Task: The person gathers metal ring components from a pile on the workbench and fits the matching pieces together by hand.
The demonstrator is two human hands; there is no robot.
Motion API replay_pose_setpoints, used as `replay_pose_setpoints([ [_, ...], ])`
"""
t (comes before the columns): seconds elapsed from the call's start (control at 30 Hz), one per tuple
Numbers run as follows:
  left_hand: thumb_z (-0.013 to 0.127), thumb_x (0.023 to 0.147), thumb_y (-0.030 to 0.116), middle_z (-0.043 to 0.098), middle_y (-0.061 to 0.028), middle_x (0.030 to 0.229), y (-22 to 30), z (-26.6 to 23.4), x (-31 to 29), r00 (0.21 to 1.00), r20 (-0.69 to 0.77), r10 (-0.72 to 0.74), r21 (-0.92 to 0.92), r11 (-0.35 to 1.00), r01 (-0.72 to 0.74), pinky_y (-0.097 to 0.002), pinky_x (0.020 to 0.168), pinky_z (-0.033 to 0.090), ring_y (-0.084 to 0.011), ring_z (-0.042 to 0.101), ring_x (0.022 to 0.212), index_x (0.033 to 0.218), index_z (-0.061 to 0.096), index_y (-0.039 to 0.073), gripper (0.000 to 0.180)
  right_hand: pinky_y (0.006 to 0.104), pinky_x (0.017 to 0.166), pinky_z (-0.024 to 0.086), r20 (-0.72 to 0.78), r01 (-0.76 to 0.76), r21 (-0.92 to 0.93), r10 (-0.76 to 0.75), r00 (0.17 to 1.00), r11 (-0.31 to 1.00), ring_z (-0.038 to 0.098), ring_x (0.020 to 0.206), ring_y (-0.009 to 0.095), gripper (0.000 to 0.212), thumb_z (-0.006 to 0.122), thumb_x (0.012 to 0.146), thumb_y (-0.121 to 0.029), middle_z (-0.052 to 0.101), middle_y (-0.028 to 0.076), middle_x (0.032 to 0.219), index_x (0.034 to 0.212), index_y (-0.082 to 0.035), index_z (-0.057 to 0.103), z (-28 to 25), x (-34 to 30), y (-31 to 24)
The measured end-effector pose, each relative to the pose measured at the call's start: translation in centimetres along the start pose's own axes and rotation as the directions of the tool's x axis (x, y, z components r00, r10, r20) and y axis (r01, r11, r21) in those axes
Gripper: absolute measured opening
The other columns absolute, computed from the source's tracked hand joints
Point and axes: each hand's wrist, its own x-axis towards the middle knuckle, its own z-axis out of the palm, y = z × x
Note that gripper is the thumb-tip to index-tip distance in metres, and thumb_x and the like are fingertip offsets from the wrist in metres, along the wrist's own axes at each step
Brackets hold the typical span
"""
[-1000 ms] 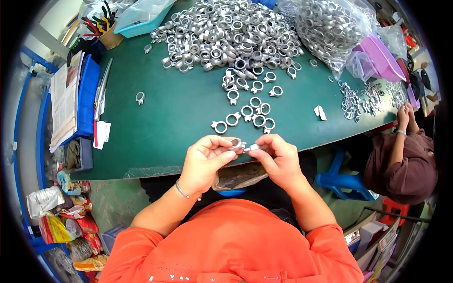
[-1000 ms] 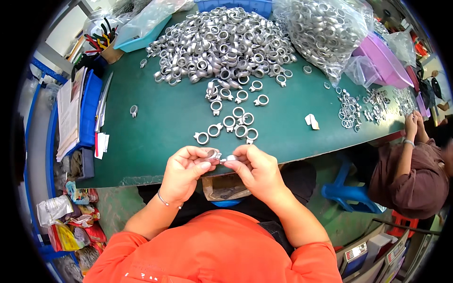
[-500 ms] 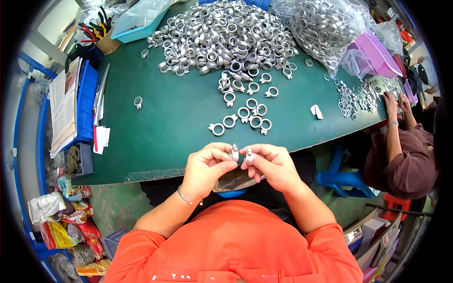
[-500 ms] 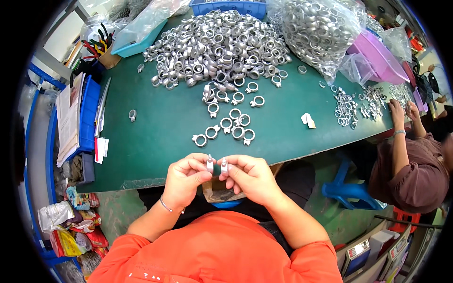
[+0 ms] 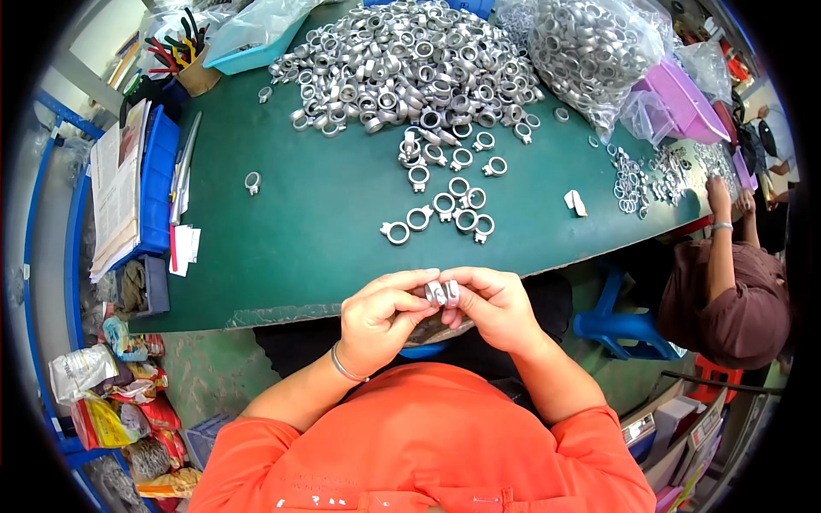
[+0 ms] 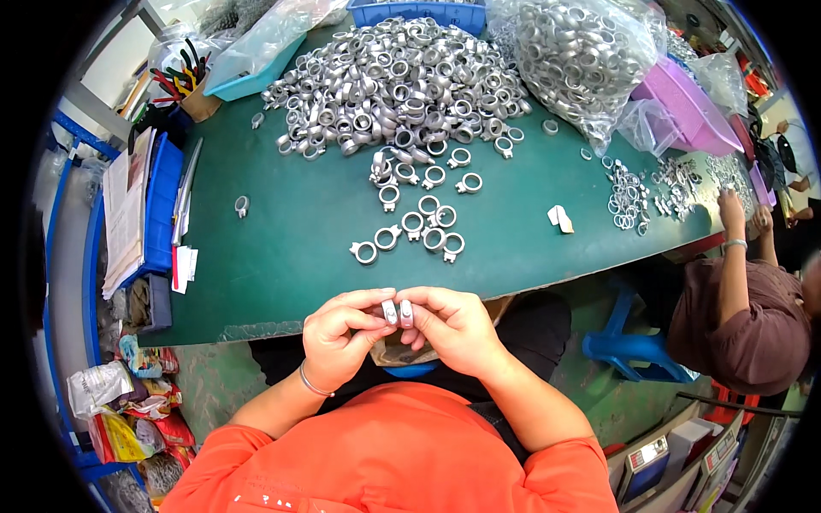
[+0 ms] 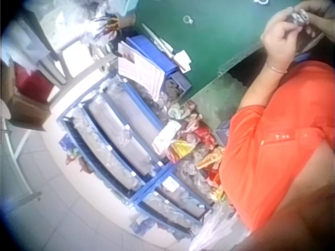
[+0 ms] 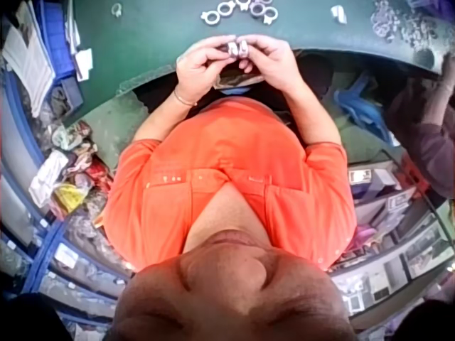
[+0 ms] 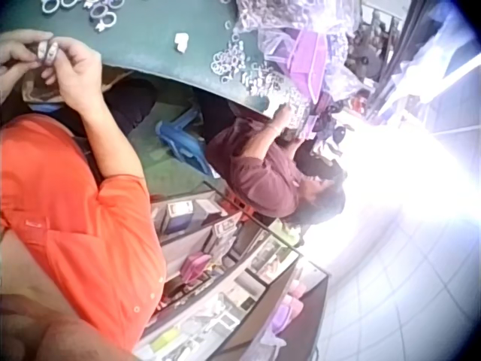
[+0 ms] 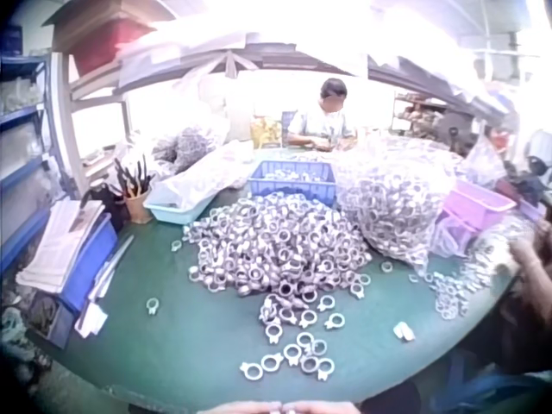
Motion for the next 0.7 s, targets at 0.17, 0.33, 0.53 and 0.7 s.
replay_pose_setpoints([
  [0.17,0.075,0.069,-0.009,0.070,-0.0170,0.110,0.8,-0.4,0.1,0.962,0.194,0.191,0.207,0.951,-0.231,-0.0349,0.076,0.055,-0.0293,0.069,0.087,0.080,0.064,0.004,0.020,0.0318,0.071,0.055,0.167,0.480,-0.635,-0.499,0.850,0.605,0.067,0.081,0.027,0.031,0.055,0.082,0.015,0.066,0.015,0.097,0.107,0.000,0.066,-0.8,-0.8,-0.3],
  [0.33,0.074,0.073,-0.001,0.067,-0.0141,0.106,0.9,-0.6,1.9,0.966,0.204,0.157,0.461,0.856,-0.237,-0.0395,0.075,0.050,-0.0311,0.062,0.087,0.087,0.062,0.004,0.019,0.0411,0.081,0.051,0.219,0.421,-0.859,-0.534,0.817,0.292,0.061,0.094,0.035,0.034,0.057,0.074,0.012,0.063,0.017,0.105,0.104,-0.001,0.066,-2.4,-0.7,-1.6],
  [0.53,0.080,0.076,0.013,0.054,-0.0116,0.086,-1.6,-1.3,5.2,0.993,-0.019,-0.118,0.757,0.647,0.091,-0.0364,0.065,0.050,-0.0285,0.059,0.073,0.097,0.063,0.001,0.030,0.0428,0.081,0.047,0.049,0.208,-0.955,-0.580,0.813,0.211,0.054,0.092,0.036,0.023,0.065,0.077,0.007,0.057,0.016,0.103,0.099,0.000,0.065,-4.4,2.6,-1.6],
  [0.7,0.076,0.080,0.002,0.058,-0.0070,0.090,-0.9,-1.7,3.8,0.993,0.021,-0.116,0.628,0.774,0.077,-0.0292,0.069,0.052,-0.0182,0.064,0.073,0.100,0.064,0.000,0.024,0.0343,0.071,0.051,-0.068,0.260,-0.773,-0.483,0.873,0.578,0.062,0.087,0.028,0.011,0.070,0.081,0.003,0.062,0.013,0.100,0.089,0.000,0.063,-3.6,1.3,-1.5],
])
